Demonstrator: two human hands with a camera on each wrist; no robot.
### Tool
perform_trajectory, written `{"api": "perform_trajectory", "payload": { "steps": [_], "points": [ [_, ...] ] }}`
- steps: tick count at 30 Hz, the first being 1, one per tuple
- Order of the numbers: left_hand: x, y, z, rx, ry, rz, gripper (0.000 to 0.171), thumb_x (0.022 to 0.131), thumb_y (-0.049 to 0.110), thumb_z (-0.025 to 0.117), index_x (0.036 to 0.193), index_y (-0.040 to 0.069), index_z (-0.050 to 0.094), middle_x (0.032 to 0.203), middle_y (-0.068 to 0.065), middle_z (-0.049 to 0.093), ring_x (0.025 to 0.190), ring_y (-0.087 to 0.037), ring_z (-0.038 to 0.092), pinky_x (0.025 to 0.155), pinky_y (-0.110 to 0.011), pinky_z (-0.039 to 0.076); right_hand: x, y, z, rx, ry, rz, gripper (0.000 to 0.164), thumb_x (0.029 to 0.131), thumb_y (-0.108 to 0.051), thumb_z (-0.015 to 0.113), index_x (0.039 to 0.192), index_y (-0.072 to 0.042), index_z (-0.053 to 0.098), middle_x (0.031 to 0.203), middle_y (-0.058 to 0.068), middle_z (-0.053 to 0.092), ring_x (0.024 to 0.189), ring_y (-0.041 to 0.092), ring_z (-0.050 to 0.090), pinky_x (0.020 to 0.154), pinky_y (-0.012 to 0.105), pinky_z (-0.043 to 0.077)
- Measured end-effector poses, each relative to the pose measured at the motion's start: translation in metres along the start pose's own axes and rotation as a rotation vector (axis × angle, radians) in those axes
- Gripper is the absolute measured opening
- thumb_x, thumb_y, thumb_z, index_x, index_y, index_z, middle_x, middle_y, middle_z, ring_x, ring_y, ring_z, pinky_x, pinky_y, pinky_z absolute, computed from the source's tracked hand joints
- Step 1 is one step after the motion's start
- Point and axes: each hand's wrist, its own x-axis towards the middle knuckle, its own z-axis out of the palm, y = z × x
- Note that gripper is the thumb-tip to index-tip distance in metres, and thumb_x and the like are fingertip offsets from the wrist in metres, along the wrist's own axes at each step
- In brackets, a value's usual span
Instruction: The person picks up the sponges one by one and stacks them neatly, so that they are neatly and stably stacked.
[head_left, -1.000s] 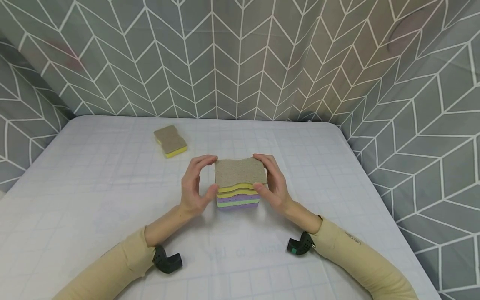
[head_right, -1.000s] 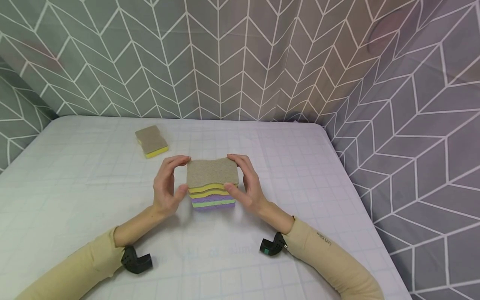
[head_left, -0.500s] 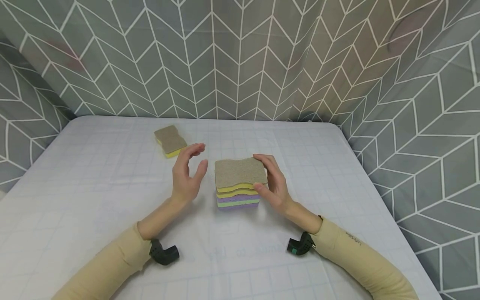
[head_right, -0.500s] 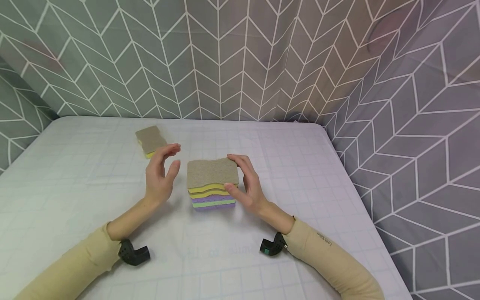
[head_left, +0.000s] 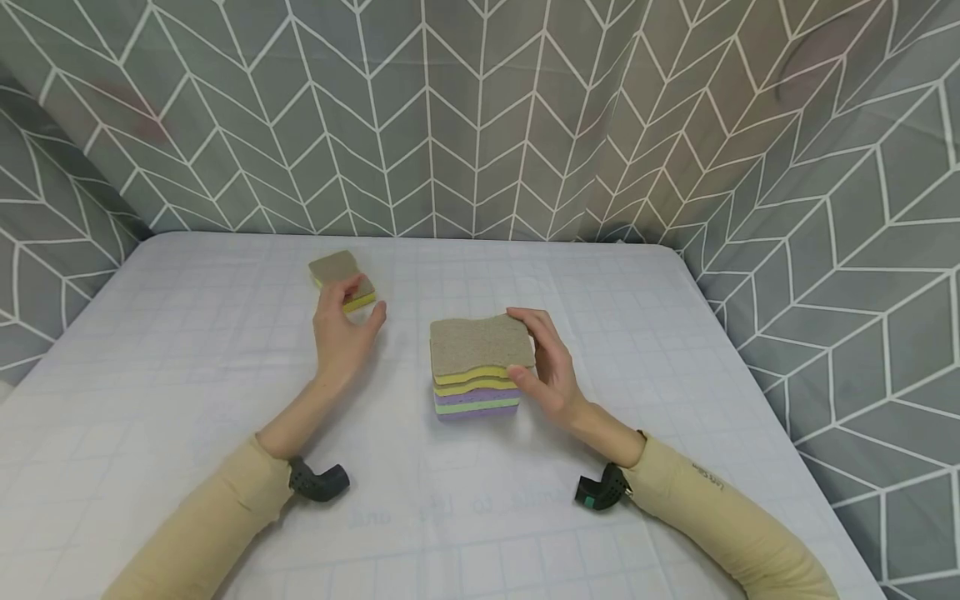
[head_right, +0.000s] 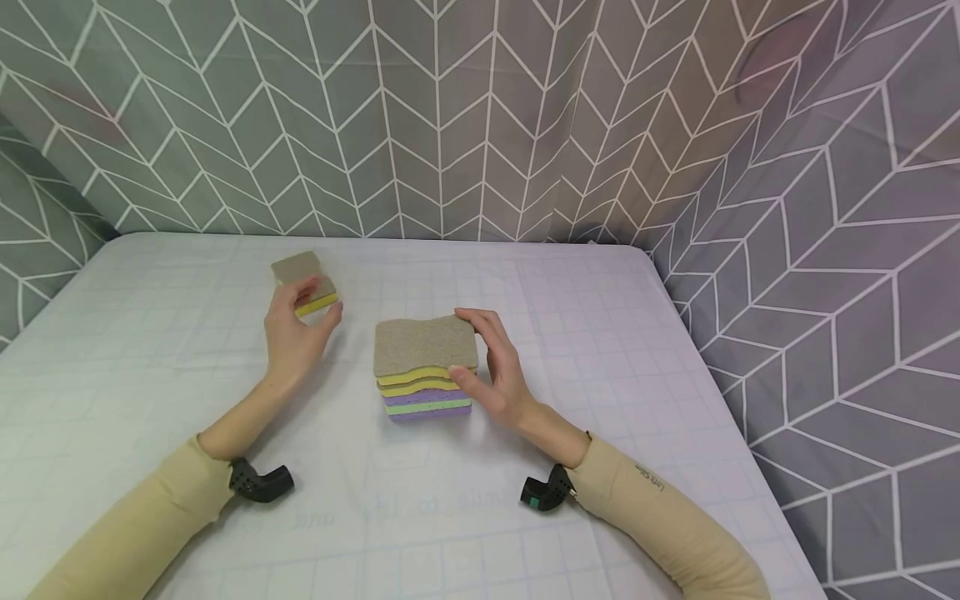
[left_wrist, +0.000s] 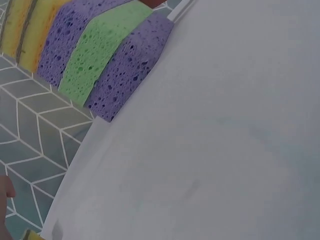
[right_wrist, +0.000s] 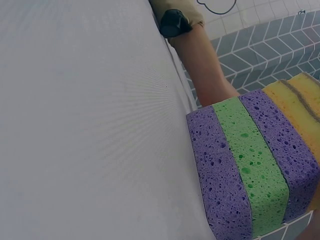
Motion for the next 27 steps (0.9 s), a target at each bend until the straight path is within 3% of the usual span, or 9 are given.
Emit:
{"api": "perform_trajectory", "payload": {
  "steps": [6,9,15,22,27],
  "points": [
    [0.005,-0.005,-0.006,0.145,0.019,-0.044,0.057,0.081,0.010,0.077,0.132,-0.005,0.054,0.129,-0.024,0.052,0.124,-0.040,0.042,0.107,-0.051,0.035,0.001,-0.002,0.001,-0.005,-0.002,0.006,0.081,0.097,-0.045,0.060,0.136,0.022,0.038,0.127,0.014,0.047,0.110,0.017,0.045,0.100,0.028,0.040],
    [0.006,-0.009,-0.007,0.165,0.031,-0.080,0.063,0.081,0.011,0.078,0.135,-0.005,0.051,0.134,-0.025,0.047,0.128,-0.041,0.037,0.109,-0.052,0.032,0.001,-0.001,0.000,0.001,-0.003,0.007,0.080,0.097,-0.044,0.061,0.136,0.022,0.038,0.128,0.015,0.047,0.110,0.017,0.045,0.100,0.028,0.041],
    [0.008,-0.013,-0.008,0.200,0.021,-0.191,0.079,0.082,0.019,0.079,0.145,-0.004,0.038,0.140,-0.026,0.036,0.134,-0.042,0.027,0.113,-0.053,0.029,0.000,0.001,0.000,0.003,-0.006,0.005,0.071,0.097,-0.043,0.060,0.141,0.009,0.043,0.128,0.015,0.047,0.108,0.016,0.045,0.098,0.027,0.041],
    [0.021,-0.021,-0.005,0.212,0.024,-0.361,0.089,0.081,0.031,0.078,0.150,-0.002,0.030,0.142,-0.026,0.033,0.134,-0.040,0.029,0.114,-0.051,0.030,0.001,0.000,0.000,-0.002,0.002,0.003,0.079,0.097,-0.044,0.061,0.136,0.021,0.040,0.127,0.016,0.047,0.107,0.017,0.046,0.096,0.026,0.042],
    [0.027,-0.024,0.002,0.225,0.030,-0.417,0.095,0.080,0.036,0.078,0.150,-0.002,0.028,0.141,-0.027,0.032,0.133,-0.041,0.030,0.112,-0.050,0.030,0.001,-0.001,0.000,0.004,0.007,0.010,0.079,0.097,-0.044,0.061,0.135,0.022,0.039,0.127,0.015,0.047,0.106,0.016,0.045,0.092,0.025,0.042]
  ]
}}
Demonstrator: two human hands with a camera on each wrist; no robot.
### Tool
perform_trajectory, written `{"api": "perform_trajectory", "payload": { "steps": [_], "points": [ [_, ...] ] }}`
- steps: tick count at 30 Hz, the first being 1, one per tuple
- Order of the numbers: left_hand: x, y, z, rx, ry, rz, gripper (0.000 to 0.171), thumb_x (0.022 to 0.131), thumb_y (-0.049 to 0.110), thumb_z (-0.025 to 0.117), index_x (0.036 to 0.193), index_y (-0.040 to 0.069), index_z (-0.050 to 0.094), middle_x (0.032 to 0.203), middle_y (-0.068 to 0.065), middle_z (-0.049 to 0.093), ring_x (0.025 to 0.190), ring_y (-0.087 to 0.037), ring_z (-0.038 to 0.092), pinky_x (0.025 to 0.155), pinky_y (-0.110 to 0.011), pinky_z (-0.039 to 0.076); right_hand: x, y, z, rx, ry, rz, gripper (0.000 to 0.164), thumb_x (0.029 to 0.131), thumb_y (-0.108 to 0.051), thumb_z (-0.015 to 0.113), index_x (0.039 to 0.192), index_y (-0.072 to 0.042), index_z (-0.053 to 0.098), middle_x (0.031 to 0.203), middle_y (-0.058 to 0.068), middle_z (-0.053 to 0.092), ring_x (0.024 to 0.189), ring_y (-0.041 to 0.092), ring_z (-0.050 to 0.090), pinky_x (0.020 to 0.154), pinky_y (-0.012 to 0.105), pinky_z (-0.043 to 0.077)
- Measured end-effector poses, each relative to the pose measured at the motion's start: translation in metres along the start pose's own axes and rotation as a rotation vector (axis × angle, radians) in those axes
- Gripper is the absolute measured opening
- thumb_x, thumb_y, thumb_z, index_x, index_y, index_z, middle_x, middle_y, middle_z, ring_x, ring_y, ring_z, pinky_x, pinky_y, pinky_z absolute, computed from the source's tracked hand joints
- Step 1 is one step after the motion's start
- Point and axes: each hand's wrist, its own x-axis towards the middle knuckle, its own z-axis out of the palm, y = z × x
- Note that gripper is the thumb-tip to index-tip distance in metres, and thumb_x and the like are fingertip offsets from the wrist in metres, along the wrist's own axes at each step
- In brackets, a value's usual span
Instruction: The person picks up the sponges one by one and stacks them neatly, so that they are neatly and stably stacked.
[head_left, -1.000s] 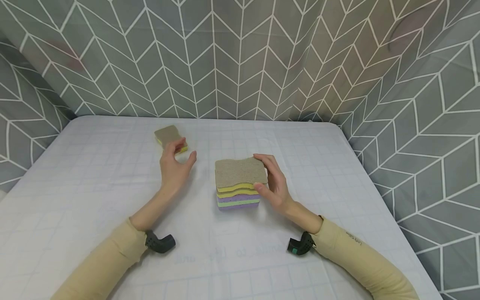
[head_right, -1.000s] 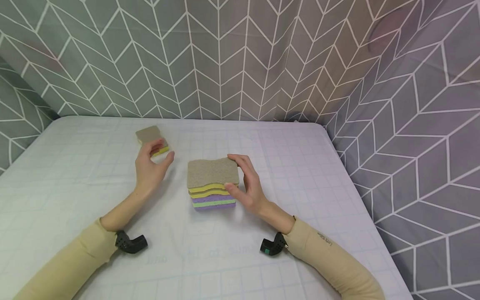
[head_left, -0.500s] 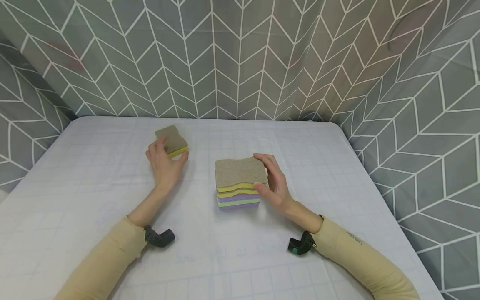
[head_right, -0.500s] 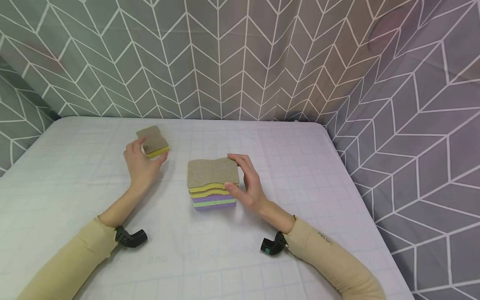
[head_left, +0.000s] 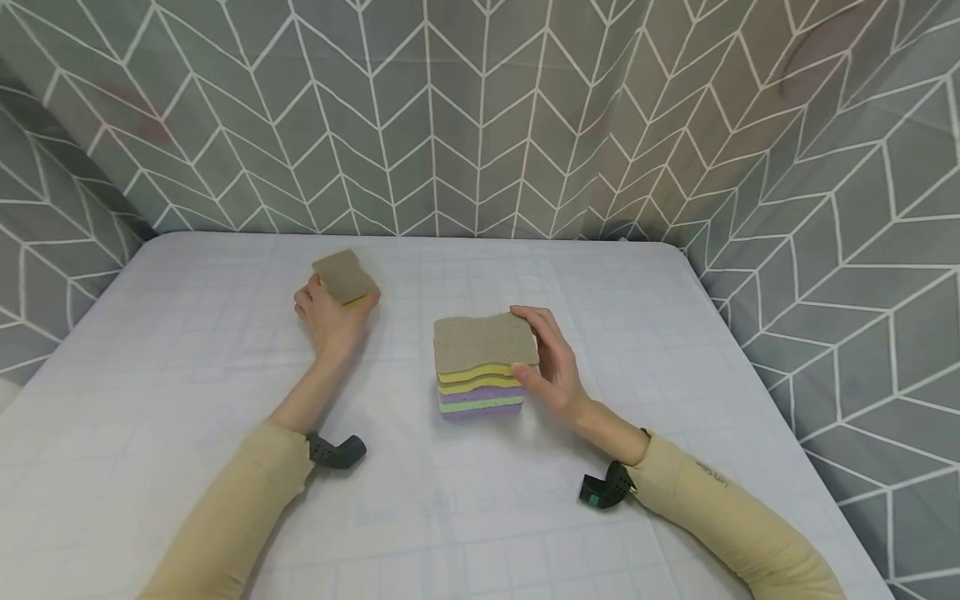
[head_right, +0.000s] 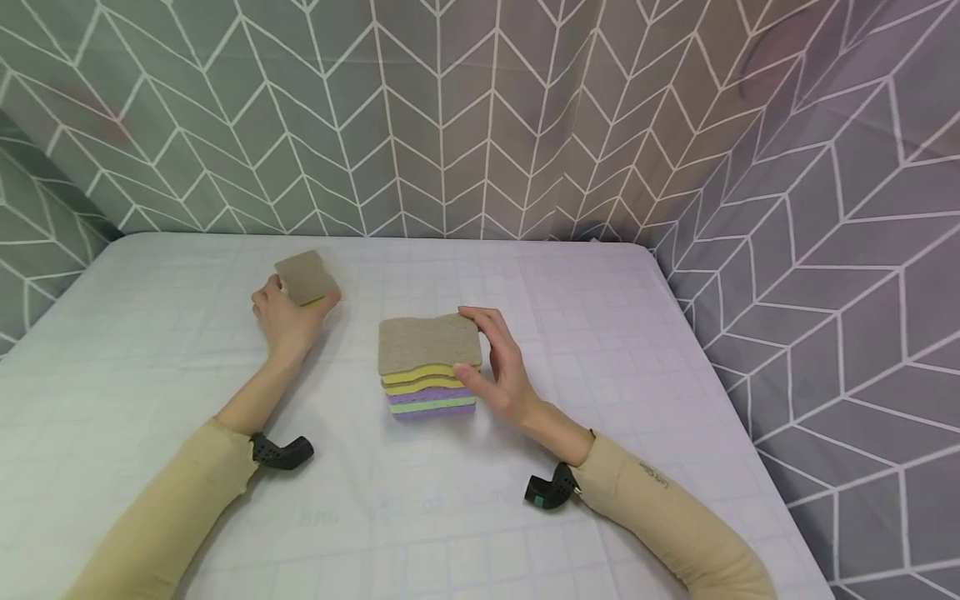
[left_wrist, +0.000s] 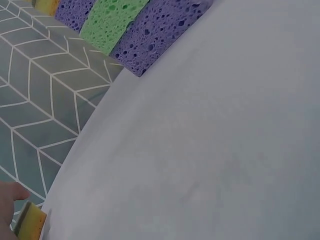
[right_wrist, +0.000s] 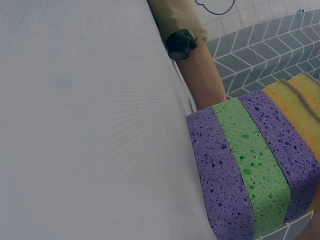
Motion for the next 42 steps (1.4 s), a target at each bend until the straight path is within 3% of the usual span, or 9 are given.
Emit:
{"api": "perform_trajectory", "payload": {
  "steps": [6,14,29,42],
  "points": [
    [0.003,0.005,0.009,-0.008,0.012,0.009,0.102,0.081,0.041,0.079,0.153,-0.004,0.022,0.145,-0.027,0.024,0.138,-0.041,0.022,0.116,-0.050,0.028,0.000,-0.002,0.001,0.004,0.000,0.017,0.082,0.096,-0.045,0.062,0.135,0.023,0.039,0.127,0.012,0.047,0.106,0.017,0.044,0.092,0.025,0.042],
    [0.005,0.003,0.014,-0.003,0.069,0.038,0.092,0.083,0.032,0.078,0.149,-0.005,0.027,0.139,-0.027,0.027,0.133,-0.041,0.024,0.113,-0.050,0.030,0.001,-0.003,0.001,-0.003,0.002,0.030,0.083,0.095,-0.047,0.062,0.135,0.022,0.039,0.128,0.012,0.047,0.107,0.016,0.045,0.092,0.025,0.042],
    [0.004,0.001,0.011,-0.031,0.025,0.022,0.090,0.084,0.025,0.073,0.152,-0.005,0.023,0.143,-0.027,0.029,0.136,-0.039,0.025,0.115,-0.049,0.030,0.000,0.000,0.001,-0.004,-0.002,0.005,0.080,0.097,-0.045,0.061,0.136,0.021,0.039,0.128,0.011,0.047,0.108,0.016,0.044,0.099,0.027,0.040],
    [0.000,0.002,0.008,-0.064,0.036,-0.018,0.086,0.083,0.028,0.079,0.147,-0.005,0.033,0.140,-0.028,0.035,0.135,-0.039,0.029,0.116,-0.047,0.029,-0.001,-0.001,0.001,-0.016,0.001,0.017,0.080,0.096,-0.046,0.061,0.136,0.021,0.040,0.127,0.013,0.048,0.107,0.016,0.044,0.096,0.026,0.041]
  ]
}}
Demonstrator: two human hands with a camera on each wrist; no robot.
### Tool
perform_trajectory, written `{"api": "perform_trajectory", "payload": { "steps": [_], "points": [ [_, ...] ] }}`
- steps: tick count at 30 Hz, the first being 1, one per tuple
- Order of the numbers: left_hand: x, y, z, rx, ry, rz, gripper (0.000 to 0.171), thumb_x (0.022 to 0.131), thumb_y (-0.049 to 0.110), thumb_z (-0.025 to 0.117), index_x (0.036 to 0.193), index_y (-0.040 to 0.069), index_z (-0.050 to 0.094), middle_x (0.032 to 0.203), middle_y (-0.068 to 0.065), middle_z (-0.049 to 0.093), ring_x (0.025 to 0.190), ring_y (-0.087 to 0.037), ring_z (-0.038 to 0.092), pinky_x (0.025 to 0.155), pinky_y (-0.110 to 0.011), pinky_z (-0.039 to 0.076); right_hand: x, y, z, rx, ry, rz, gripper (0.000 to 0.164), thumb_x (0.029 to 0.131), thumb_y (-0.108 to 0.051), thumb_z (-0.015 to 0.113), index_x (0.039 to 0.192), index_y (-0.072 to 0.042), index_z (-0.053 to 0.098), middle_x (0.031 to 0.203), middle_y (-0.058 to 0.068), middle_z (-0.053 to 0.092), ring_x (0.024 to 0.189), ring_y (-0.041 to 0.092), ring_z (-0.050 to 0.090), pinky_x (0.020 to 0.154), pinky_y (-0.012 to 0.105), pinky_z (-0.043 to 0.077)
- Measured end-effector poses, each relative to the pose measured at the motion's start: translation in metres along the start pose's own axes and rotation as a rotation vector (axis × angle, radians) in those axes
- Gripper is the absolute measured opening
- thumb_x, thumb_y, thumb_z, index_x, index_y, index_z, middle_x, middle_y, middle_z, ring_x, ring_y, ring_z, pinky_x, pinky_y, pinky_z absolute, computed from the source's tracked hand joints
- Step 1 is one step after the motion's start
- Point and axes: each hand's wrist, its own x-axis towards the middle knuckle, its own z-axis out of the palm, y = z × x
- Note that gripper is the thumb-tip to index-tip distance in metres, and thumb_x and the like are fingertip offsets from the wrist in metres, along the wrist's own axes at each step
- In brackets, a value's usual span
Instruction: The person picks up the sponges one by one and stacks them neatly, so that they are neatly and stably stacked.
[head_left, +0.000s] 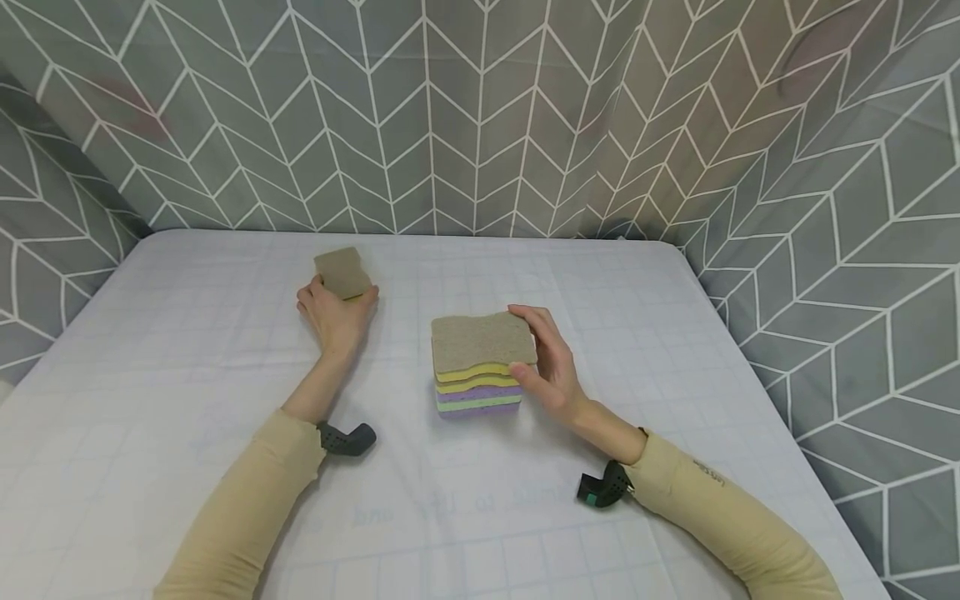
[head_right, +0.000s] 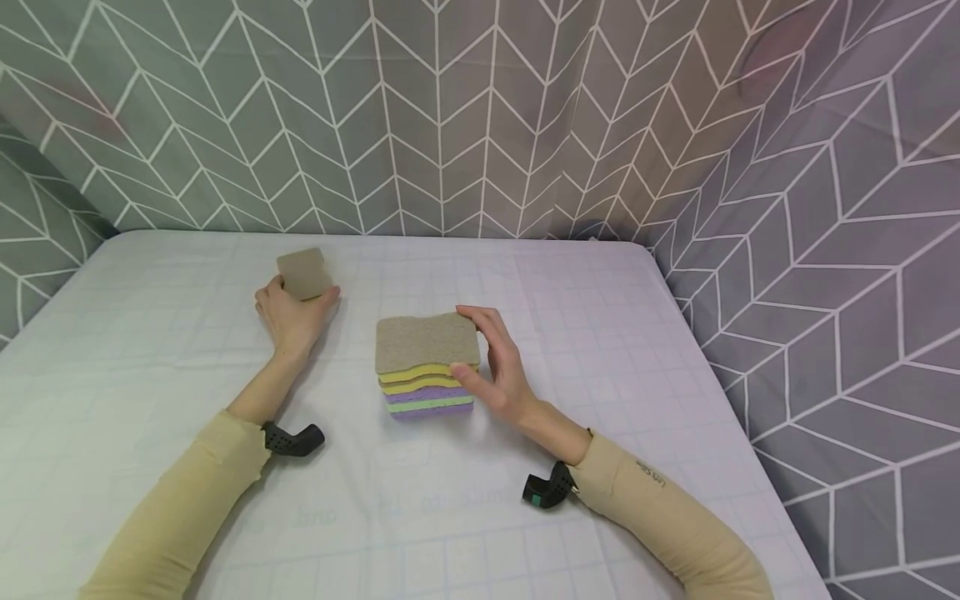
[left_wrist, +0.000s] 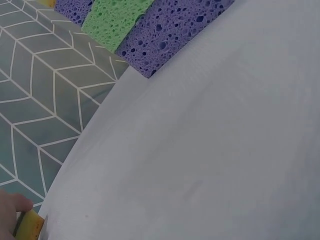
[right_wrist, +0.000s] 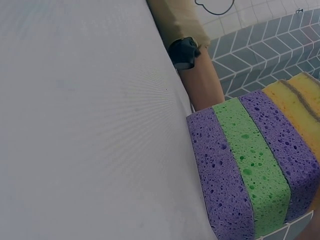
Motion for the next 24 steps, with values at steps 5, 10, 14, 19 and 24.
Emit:
{"api": "perform_trajectory", "payload": {
  "steps": [5,10,14,19,24],
  "points": [
    [-0.0007,0.0011,-0.0002,-0.030,-0.006,-0.010,0.084,0.083,0.028,0.079,0.146,-0.005,0.035,0.140,-0.026,0.036,0.135,-0.038,0.032,0.116,-0.047,0.030,-0.0003,-0.0006,-0.0007,0.001,-0.001,0.014,0.082,0.096,-0.047,0.061,0.134,0.022,0.039,0.126,0.012,0.047,0.107,0.016,0.044,0.093,0.024,0.042],
    [-0.0009,0.0005,0.0008,-0.070,-0.026,-0.029,0.084,0.084,0.029,0.077,0.148,-0.003,0.034,0.143,-0.023,0.037,0.136,-0.034,0.035,0.117,-0.044,0.031,-0.0002,-0.0006,-0.0006,0.001,-0.002,0.011,0.080,0.096,-0.046,0.061,0.135,0.021,0.040,0.126,0.015,0.047,0.107,0.017,0.044,0.095,0.025,0.041],
    [-0.0018,0.0009,0.0008,-0.082,-0.040,-0.035,0.085,0.085,0.031,0.077,0.150,0.000,0.033,0.145,-0.020,0.036,0.137,-0.031,0.035,0.119,-0.041,0.030,0.0001,-0.0007,-0.0004,0.001,-0.003,0.015,0.081,0.096,-0.047,0.061,0.135,0.021,0.040,0.127,0.015,0.047,0.107,0.016,0.044,0.094,0.025,0.041],
    [-0.0031,0.0010,0.0004,-0.105,-0.047,-0.028,0.085,0.085,0.034,0.076,0.151,0.002,0.032,0.147,-0.017,0.034,0.139,-0.029,0.034,0.120,-0.040,0.029,0.0003,-0.0005,-0.0004,0.002,-0.005,0.010,0.083,0.096,-0.047,0.061,0.133,0.024,0.038,0.127,0.014,0.047,0.107,0.016,0.044,0.095,0.025,0.041],
    [-0.0044,0.0019,0.0010,-0.142,-0.039,-0.007,0.085,0.085,0.034,0.077,0.151,0.004,0.034,0.147,-0.015,0.034,0.139,-0.027,0.035,0.120,-0.037,0.028,0.0000,0.0000,-0.0005,0.001,-0.008,0.000,0.081,0.097,-0.046,0.060,0.135,0.022,0.039,0.126,0.012,0.047,0.107,0.016,0.044,0.097,0.026,0.041]
  ]
}}
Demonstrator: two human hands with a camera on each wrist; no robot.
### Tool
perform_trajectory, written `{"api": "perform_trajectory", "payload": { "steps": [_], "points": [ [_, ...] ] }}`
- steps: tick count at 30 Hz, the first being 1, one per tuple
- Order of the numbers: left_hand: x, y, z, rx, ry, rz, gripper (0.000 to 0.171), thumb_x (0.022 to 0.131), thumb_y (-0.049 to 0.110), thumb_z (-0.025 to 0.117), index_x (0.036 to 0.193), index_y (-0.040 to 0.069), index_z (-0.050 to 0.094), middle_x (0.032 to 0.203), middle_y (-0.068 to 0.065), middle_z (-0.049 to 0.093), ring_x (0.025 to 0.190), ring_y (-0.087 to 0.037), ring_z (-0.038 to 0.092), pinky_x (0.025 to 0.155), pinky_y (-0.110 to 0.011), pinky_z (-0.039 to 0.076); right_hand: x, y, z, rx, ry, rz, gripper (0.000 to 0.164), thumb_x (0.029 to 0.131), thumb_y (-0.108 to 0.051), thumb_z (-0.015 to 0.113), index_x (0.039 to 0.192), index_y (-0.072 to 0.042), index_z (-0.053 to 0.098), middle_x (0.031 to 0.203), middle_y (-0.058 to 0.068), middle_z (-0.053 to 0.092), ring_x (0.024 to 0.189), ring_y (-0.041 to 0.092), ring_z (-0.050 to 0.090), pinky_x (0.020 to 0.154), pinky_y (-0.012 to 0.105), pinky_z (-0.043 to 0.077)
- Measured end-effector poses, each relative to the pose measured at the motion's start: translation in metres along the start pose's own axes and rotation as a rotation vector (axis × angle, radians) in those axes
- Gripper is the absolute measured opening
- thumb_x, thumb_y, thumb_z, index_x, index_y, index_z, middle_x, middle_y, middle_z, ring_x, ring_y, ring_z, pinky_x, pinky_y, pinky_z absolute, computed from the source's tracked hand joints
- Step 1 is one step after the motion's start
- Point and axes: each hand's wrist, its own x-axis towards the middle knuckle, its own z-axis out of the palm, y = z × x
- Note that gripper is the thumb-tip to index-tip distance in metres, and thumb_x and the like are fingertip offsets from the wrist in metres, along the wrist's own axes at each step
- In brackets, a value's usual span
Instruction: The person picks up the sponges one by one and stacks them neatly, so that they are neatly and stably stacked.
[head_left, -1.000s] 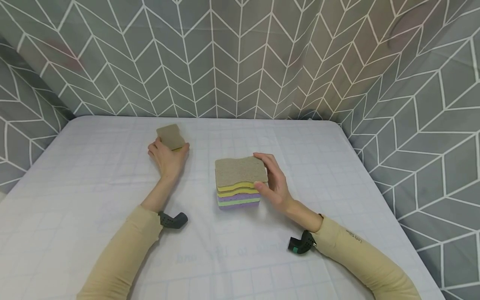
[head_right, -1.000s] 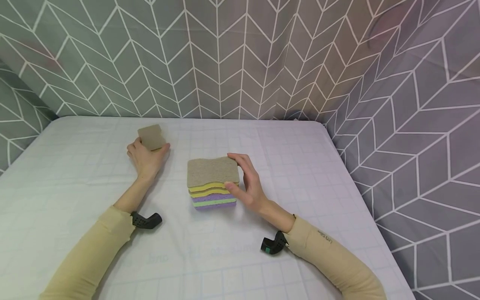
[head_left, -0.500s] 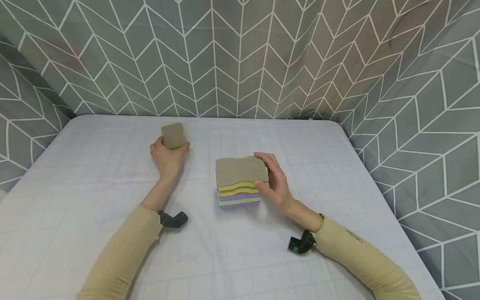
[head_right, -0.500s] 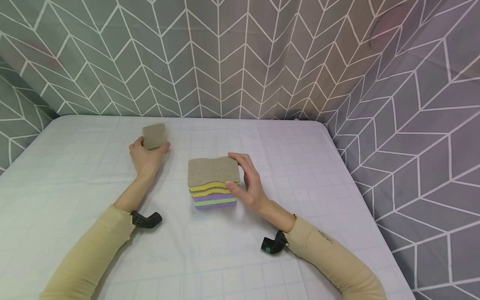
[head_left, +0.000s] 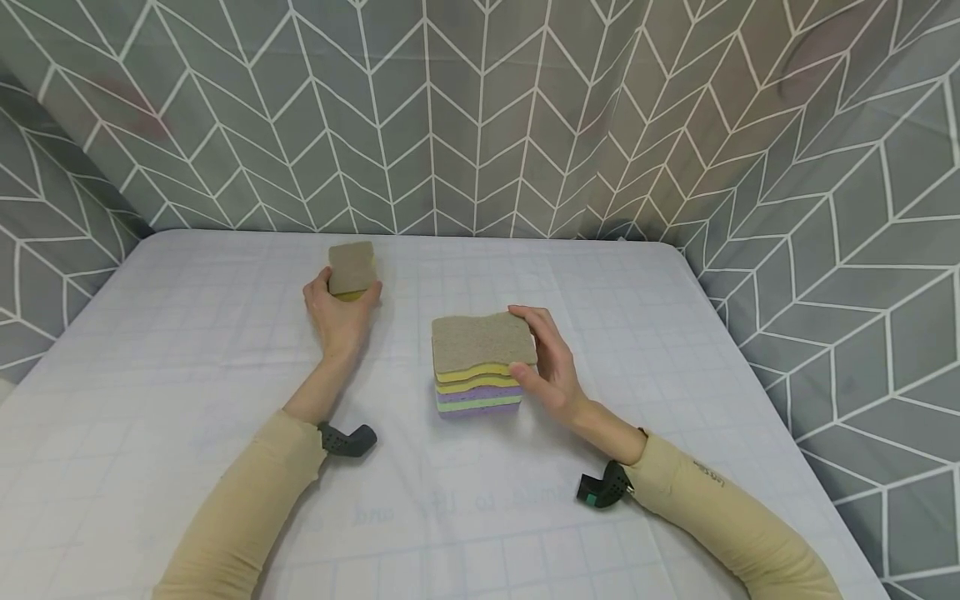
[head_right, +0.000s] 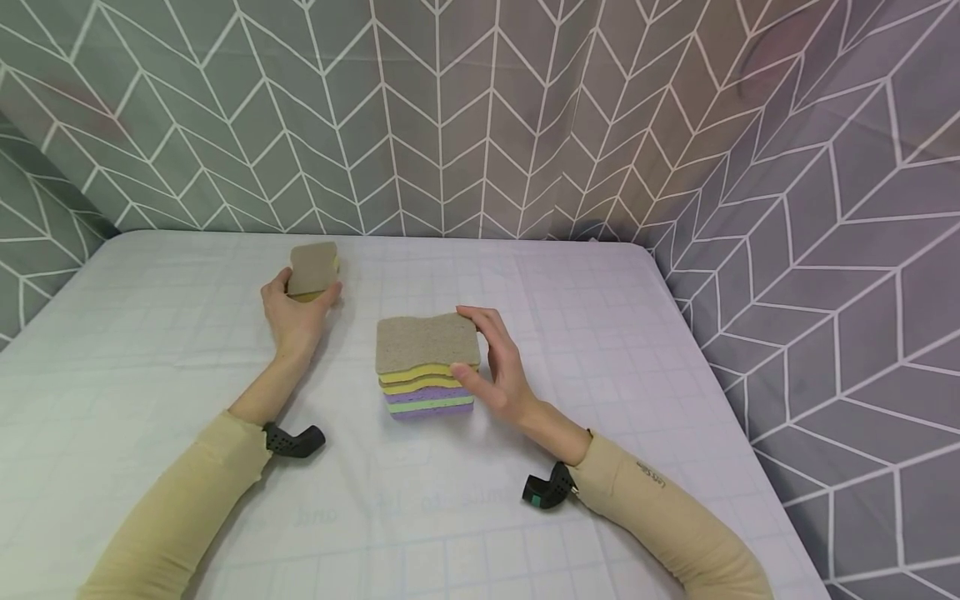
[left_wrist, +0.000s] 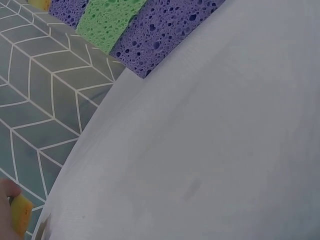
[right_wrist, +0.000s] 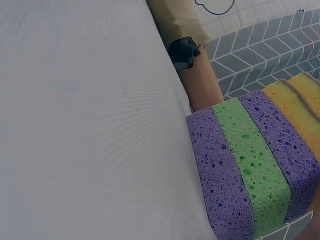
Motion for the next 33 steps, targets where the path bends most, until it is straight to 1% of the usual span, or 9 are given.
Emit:
{"api": "perform_trajectory", "payload": {
  "steps": [3,5,9,13,19,25,33],
  "points": [
    [0.000,-0.001,0.001,-0.018,0.004,0.027,0.084,0.084,0.034,0.078,0.150,0.004,0.036,0.147,-0.014,0.036,0.138,-0.026,0.037,0.119,-0.035,0.029,-0.001,0.000,0.000,0.000,-0.001,0.000,0.080,0.097,-0.046,0.060,0.136,0.020,0.039,0.127,0.012,0.047,0.107,0.016,0.044,0.096,0.026,0.041],
    [-0.001,-0.001,0.002,-0.029,0.004,0.046,0.085,0.083,0.034,0.080,0.150,0.004,0.037,0.146,-0.014,0.038,0.137,-0.026,0.039,0.119,-0.034,0.029,-0.001,0.000,0.000,0.001,0.000,0.000,0.080,0.097,-0.046,0.060,0.136,0.021,0.039,0.127,0.012,0.047,0.107,0.016,0.044,0.096,0.026,0.040],
    [-0.002,-0.001,0.003,-0.048,0.009,0.083,0.084,0.082,0.033,0.081,0.148,0.003,0.040,0.145,-0.014,0.040,0.135,-0.027,0.041,0.118,-0.035,0.031,-0.002,0.001,0.000,0.001,0.002,0.002,0.081,0.096,-0.046,0.060,0.136,0.021,0.039,0.127,0.013,0.047,0.107,0.016,0.044,0.095,0.025,0.041],
    [-0.005,0.001,0.004,-0.065,0.020,0.128,0.082,0.081,0.031,0.082,0.148,0.003,0.042,0.144,-0.013,0.041,0.135,-0.027,0.041,0.117,-0.035,0.031,-0.002,0.001,0.000,0.002,0.003,0.005,0.080,0.096,-0.047,0.061,0.136,0.019,0.040,0.127,0.013,0.047,0.107,0.016,0.044,0.094,0.025,0.041],
    [-0.010,0.003,0.005,-0.113,0.030,0.197,0.082,0.080,0.030,0.084,0.146,0.005,0.044,0.142,-0.011,0.042,0.134,-0.024,0.042,0.116,-0.030,0.032,-0.001,0.001,0.000,0.006,0.005,0.002,0.083,0.096,-0.046,0.061,0.133,0.024,0.038,0.127,0.012,0.047,0.106,0.016,0.044,0.094,0.025,0.041],
    [-0.011,0.003,0.006,-0.139,0.039,0.235,0.080,0.079,0.028,0.084,0.145,0.004,0.045,0.140,-0.011,0.044,0.133,-0.021,0.043,0.115,-0.027,0.033,-0.001,0.000,0.001,0.003,0.005,-0.009,0.079,0.096,-0.045,0.061,0.135,0.021,0.040,0.127,0.012,0.047,0.107,0.016,0.044,0.095,0.026,0.041],
    [-0.011,0.004,0.007,-0.157,0.036,0.264,0.079,0.080,0.026,0.084,0.145,0.003,0.045,0.140,-0.012,0.044,0.134,-0.021,0.042,0.115,-0.026,0.034,-0.001,0.001,0.000,-0.003,0.007,-0.013,0.082,0.097,-0.046,0.061,0.134,0.023,0.038,0.126,0.010,0.048,0.106,0.016,0.043,0.095,0.025,0.040]
  ]
}}
